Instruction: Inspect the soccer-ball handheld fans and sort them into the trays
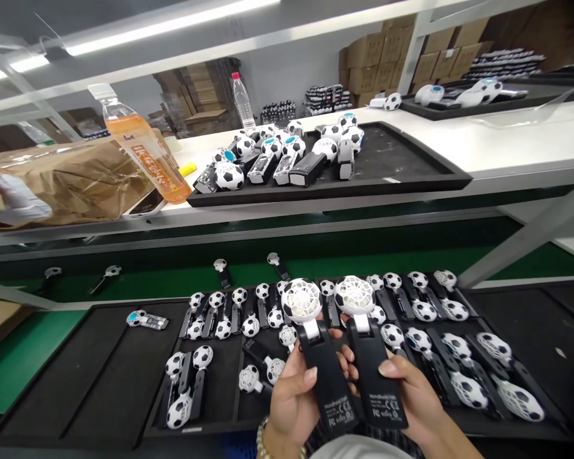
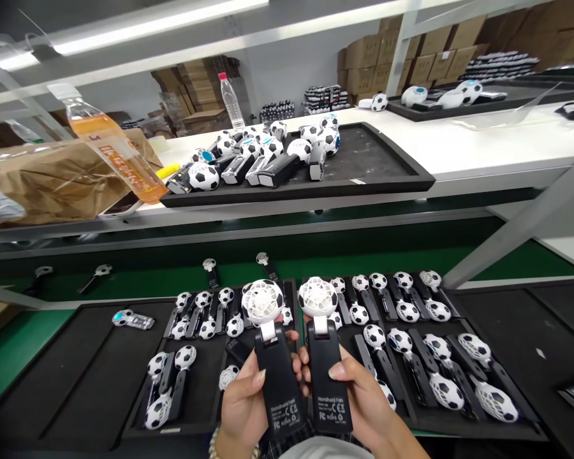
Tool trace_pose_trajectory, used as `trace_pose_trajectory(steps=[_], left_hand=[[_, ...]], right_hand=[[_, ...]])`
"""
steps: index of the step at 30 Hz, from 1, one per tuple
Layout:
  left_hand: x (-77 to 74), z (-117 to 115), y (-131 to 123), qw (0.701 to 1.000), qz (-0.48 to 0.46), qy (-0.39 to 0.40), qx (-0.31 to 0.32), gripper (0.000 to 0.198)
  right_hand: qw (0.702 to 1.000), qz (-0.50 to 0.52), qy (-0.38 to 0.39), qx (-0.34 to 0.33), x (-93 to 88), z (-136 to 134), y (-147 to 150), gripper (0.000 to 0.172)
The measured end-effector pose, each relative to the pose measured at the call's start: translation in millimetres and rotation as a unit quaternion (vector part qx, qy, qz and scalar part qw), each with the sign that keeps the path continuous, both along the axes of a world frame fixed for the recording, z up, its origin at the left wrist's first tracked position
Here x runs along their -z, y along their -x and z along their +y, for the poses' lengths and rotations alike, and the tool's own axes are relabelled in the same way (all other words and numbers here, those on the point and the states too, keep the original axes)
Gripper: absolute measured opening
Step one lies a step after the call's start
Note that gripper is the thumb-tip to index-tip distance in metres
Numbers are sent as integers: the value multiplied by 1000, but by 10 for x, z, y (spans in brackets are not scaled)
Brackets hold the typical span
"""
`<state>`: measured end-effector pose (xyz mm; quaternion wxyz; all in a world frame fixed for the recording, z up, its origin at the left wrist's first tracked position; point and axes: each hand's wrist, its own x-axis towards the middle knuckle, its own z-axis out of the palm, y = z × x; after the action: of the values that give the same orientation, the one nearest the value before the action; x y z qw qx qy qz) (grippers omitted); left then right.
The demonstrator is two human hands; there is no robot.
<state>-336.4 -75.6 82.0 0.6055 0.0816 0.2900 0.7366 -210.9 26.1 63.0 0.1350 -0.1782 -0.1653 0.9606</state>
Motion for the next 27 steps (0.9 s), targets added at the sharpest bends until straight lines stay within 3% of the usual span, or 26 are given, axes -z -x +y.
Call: trace_pose_trajectory(steps=[4, 8, 10, 15, 19, 23, 27], left_hand=[[133, 87, 48, 999, -29, 27, 14, 35], [260, 196, 117, 998, -32, 51, 32, 59], [313, 241, 158, 997, -28, 64, 12, 59], [377, 313, 295, 997, -15, 49, -53, 46], [340, 324, 401, 997, 0, 49, -64, 48], [283, 316, 439, 996, 14, 49, -74, 47], [281, 304, 422, 995, 24, 44, -91, 43]], right_hand=[[1000, -15, 23, 8, 121, 46, 76, 26], [998, -31, 46, 20, 278, 84, 149, 40], [997, -61, 36, 19, 385, 94, 154, 41], [984, -177, -24, 19, 737, 77, 60, 16], [986, -167, 29, 2, 949, 48, -23, 29], [990, -128, 66, 10, 973, 51, -61, 46], [995, -79, 50, 14, 849, 93, -98, 52]])
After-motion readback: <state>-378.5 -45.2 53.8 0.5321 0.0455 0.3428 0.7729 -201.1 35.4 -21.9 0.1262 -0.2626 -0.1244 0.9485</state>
